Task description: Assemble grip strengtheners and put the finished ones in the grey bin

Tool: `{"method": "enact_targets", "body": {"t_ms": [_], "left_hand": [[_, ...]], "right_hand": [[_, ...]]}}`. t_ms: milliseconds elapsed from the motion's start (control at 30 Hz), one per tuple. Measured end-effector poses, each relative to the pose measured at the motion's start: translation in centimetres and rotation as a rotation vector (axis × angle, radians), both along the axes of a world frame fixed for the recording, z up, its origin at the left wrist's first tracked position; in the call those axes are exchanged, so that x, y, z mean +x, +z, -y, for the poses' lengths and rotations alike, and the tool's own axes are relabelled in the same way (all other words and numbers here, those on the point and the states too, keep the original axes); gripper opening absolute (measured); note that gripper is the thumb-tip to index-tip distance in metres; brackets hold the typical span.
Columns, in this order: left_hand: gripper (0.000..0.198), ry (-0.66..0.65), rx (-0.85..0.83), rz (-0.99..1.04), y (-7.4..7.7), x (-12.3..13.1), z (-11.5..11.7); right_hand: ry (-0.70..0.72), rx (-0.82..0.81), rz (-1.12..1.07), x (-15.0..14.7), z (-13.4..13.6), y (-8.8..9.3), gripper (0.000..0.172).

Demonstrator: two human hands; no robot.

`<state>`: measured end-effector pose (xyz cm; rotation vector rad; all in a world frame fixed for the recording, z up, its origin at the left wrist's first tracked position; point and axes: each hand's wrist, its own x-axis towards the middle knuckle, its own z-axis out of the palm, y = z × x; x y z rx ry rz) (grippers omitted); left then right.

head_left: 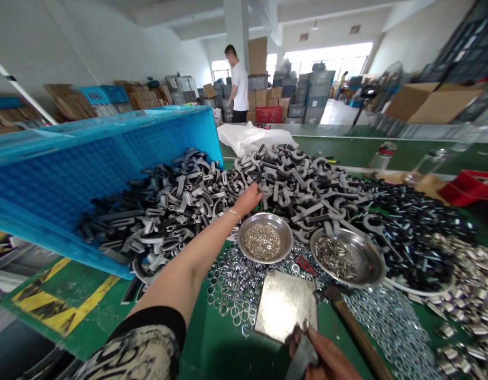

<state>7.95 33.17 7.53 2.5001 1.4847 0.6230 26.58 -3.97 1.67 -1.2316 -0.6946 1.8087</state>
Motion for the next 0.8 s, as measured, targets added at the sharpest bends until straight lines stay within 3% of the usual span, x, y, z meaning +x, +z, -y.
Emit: {"method": "enact_targets", "body": {"t_ms": [100, 167, 200, 267, 300, 367, 433, 533, 800], "left_hand": [[0.026, 0.127, 0.1, 0.264, 2.3, -1.1, 3.9], [0.025, 0.093, 0.103, 0.633, 2.9, -1.8, 8.9], [0.027, 0.023, 0.007, 0.743, 2.7, -2.2, 12.2], [0.025, -0.118, -0.386, 0.787, 1.3, -2.6, 19.6], [0.026, -0.129, -0.559, 0.798, 0.2, -2.5, 23.2], [0.034, -0.045, -0.776, 0.869, -2.1, -2.1, 29.5], [0.042, 0.037, -0.913, 0.928, -4.0, -1.4, 33.6], [0.046, 0.075, -1.002, 0.962, -4.9, -0.7, 35.9], [0.043, 0.004, -0.994, 0.835, -3.7, 0.4, 36.6]], "right_hand": [[0.075, 0.059, 0.179, 0.7, 0.4, 0.9, 0.049], [0.071, 0.189, 0.442, 1.3, 0.2, 1.1, 0.046], [0.057, 0.27, 0.594, 1.5, 0.1, 1.1, 0.044], [0.044, 0.419, 0.848, 1.5, -0.1, 1.1, 0.039], [0.051, 0.473, 0.927, 1.3, -0.1, 1.1, 0.037], [0.086, 0.543, 1.005, 0.5, 0.0, 1.2, 0.032], [0.134, 0.579, 1.039, -0.4, 0.3, 1.6, 0.029], [0.183, 0.608, 1.076, -1.4, 0.9, 2.2, 0.027], [0.195, 0.651, 1.122, -1.4, 2.2, 2.9, 0.026]]}}
